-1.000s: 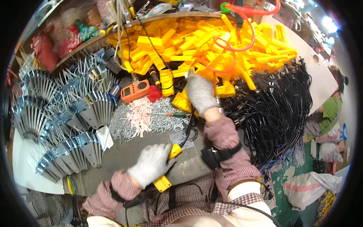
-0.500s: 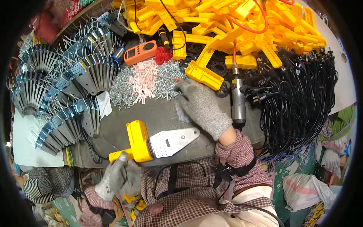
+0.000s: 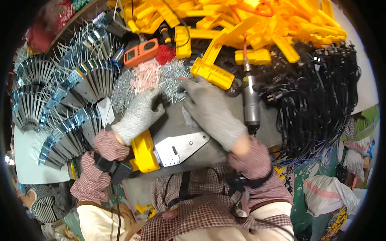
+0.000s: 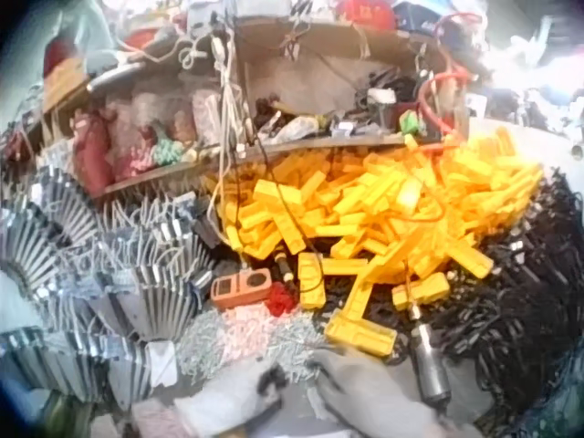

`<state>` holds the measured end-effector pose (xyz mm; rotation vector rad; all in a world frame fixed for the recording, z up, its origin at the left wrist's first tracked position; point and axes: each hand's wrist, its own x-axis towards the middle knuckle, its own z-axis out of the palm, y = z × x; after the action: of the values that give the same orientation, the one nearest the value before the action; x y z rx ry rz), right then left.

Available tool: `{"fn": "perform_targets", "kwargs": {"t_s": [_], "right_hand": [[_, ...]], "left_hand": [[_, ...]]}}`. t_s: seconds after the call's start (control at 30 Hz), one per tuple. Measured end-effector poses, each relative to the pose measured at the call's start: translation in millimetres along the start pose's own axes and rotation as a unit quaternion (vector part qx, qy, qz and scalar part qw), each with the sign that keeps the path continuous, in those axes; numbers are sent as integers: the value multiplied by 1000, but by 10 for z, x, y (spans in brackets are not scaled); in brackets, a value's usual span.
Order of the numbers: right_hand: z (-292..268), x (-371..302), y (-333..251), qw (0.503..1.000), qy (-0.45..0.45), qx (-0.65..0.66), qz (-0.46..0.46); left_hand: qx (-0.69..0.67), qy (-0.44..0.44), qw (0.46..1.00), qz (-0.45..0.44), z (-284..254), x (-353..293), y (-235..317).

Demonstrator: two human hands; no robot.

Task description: Assembling plastic and metal components using a soldering iron and an electric screwdriver.

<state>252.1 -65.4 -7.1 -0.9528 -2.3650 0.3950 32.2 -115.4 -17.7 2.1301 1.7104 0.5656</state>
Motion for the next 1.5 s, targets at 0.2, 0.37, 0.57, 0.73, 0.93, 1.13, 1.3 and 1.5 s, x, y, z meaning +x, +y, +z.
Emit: {"fn": "perform_targets", "kwargs": {"t_s": [0.2,0.37,0.57,0.73,0.93,1.13,1.3,1.5], "right_hand": [[76,-866,-270,912,-136,385,43],[249,-935,-270,917,-158,365,-23],[368,-972,-238,927,-129,345,-71],[347,-970,-264,942,-148,283,-105],[332,-968,-316,947,-158,267,-80],[368,-957,-356,949,-124,283,-63],[332,-926,-364,955,-149,254,-41],[329,-827,-641,968,-172,181,-39]], "left_hand": [[-331,-256,906,-68,-221,-325,164],[-134,-328,935,20,-372,-368,132],[-69,-426,900,65,-372,-153,102],[-61,-450,886,98,-379,-93,132],[5,-456,878,142,-340,-90,223],[0,-463,878,119,-397,-110,210],[126,-288,933,174,-463,-587,282],[109,-127,979,114,-67,-1036,210]]}}
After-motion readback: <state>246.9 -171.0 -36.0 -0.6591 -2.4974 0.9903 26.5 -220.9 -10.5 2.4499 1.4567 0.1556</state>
